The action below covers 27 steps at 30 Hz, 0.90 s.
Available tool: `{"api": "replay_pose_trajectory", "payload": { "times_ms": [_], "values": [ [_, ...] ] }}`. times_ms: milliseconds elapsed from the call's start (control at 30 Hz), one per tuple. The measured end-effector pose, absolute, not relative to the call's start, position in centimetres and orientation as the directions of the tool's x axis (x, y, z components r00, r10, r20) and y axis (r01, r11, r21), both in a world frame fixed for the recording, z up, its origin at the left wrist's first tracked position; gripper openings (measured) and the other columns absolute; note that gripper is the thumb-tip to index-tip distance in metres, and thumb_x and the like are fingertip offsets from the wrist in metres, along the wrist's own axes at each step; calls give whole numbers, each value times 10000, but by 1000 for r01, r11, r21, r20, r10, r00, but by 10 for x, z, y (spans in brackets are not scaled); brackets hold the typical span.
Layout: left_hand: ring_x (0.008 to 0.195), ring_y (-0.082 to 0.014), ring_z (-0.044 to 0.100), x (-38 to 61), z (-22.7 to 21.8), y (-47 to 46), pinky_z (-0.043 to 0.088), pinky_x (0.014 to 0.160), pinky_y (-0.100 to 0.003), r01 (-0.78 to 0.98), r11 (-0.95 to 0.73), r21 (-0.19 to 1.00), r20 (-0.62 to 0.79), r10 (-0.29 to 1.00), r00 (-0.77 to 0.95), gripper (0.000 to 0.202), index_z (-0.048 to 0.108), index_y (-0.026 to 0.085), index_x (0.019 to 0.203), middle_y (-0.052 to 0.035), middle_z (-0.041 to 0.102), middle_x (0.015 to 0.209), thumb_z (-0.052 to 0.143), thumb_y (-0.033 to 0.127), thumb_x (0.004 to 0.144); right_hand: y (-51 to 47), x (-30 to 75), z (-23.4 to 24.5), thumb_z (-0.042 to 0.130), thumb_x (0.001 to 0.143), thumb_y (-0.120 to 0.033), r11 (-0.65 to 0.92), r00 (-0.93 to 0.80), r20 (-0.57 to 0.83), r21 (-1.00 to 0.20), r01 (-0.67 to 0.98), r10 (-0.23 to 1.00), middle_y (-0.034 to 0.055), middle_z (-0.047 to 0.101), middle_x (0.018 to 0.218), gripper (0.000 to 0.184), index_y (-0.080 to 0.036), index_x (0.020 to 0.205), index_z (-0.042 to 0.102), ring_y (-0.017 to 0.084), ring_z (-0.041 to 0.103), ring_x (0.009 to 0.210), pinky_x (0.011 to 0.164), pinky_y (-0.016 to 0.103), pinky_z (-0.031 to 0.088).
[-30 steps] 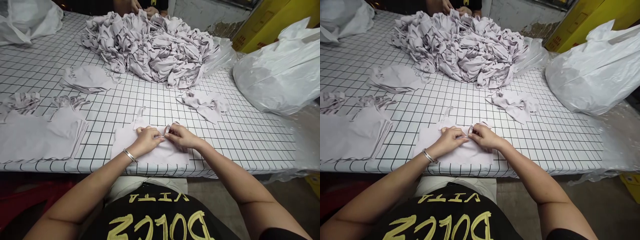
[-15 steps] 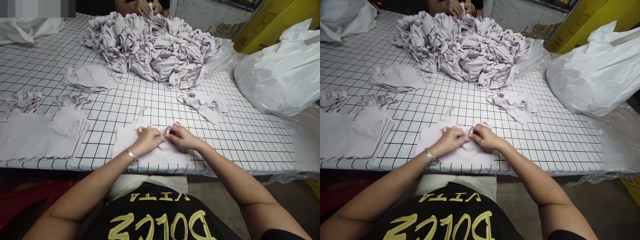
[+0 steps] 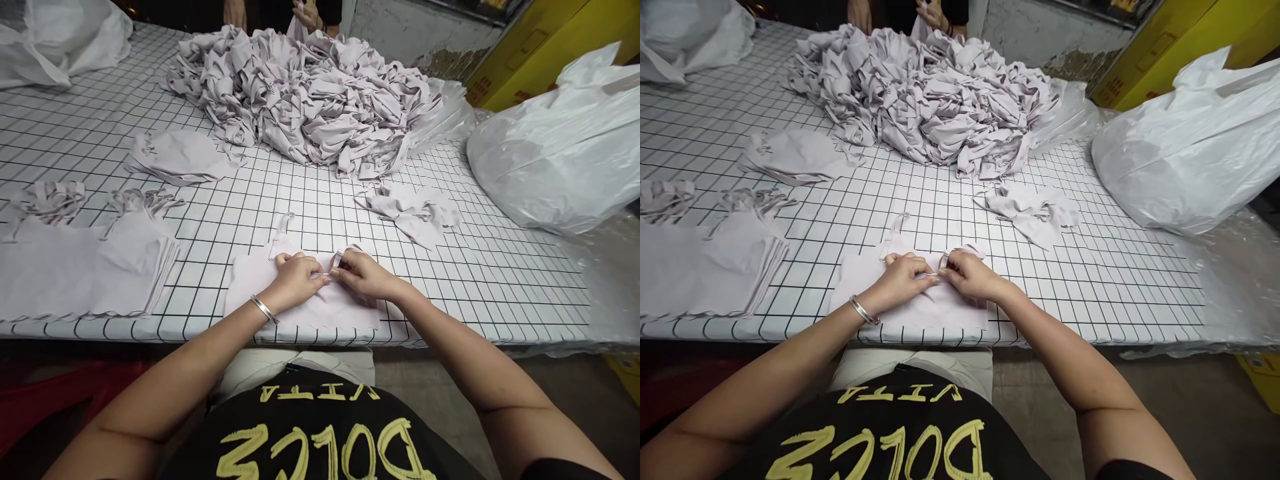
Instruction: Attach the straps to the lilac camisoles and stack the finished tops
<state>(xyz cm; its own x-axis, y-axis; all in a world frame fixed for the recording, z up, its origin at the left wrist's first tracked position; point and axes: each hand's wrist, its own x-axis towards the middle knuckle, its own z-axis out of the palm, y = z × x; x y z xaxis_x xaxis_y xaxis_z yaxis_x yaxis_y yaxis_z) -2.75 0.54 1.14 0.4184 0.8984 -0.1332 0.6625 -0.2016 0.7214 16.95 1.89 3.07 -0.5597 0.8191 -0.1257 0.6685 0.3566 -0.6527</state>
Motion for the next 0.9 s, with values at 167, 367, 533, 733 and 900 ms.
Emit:
{"api": "replay_pose_trajectory", "payload": {
  "times_ms": [167, 367, 533, 733, 900],
  "values": [
    [905, -210, 534, -27, 13, 6, 211, 880, -405, 664, -197, 721, -137, 899, 416, 276, 661, 205, 681, 10, 679, 761, 621, 432, 834, 18, 169, 29, 514, 884, -291, 350, -562, -135, -659, 666, 816, 50, 532, 793, 136, -180, 807, 530, 180, 479, 746, 682, 321, 391],
    [915, -212, 543, -24, 14, 5, 213, 880, -417, 671, -208, 711, -140, 895, 425, 285, 661, 198, 676, 2, 686, 759, 596, 416, 849, 17, 164, 24, 518, 874, -288, 359, -546, -102, -653, 667, 831, 39, 519, 767, 140, -184, 781, 514, 176, 466, 728, 673, 321, 376],
    [906, -214, 566, -21, 12, 7, 257, 890, -446, 676, -231, 700, -135, 886, 443, 303, 672, 198, 688, -1, 688, 745, 571, 415, 874, 13, 155, 22, 601, 813, -295, 123, -438, -133, -851, 510, 889, 20, 534, 745, 143, -188, 743, 537, 163, 481, 714, 681, 321, 399],
    [1302, -308, 405, -36, 12, -28, 114, 1108, -575, 748, -519, 413, 223, 854, 470, 502, 518, 185, 1316, -120, 506, 1402, 642, 357, 861, 22, 159, 33, 660, 703, -183, -437, -309, -348, -851, -291, 885, 51, 694, 975, 264, -200, 960, 605, 196, 619, 924, 876, 367, 474],
    [1436, -314, 205, -59, 2, -65, 70, 1142, -594, 699, -659, 278, 203, 752, 628, 630, 300, 230, 1471, -95, 286, 1556, 513, 458, 924, 58, 175, 39, 633, 700, -117, -383, -143, -357, -819, -427, 923, 65, 701, 1047, 270, -195, 957, 609, 185, 639, 927, 885, 352, 518]
  ]
}}
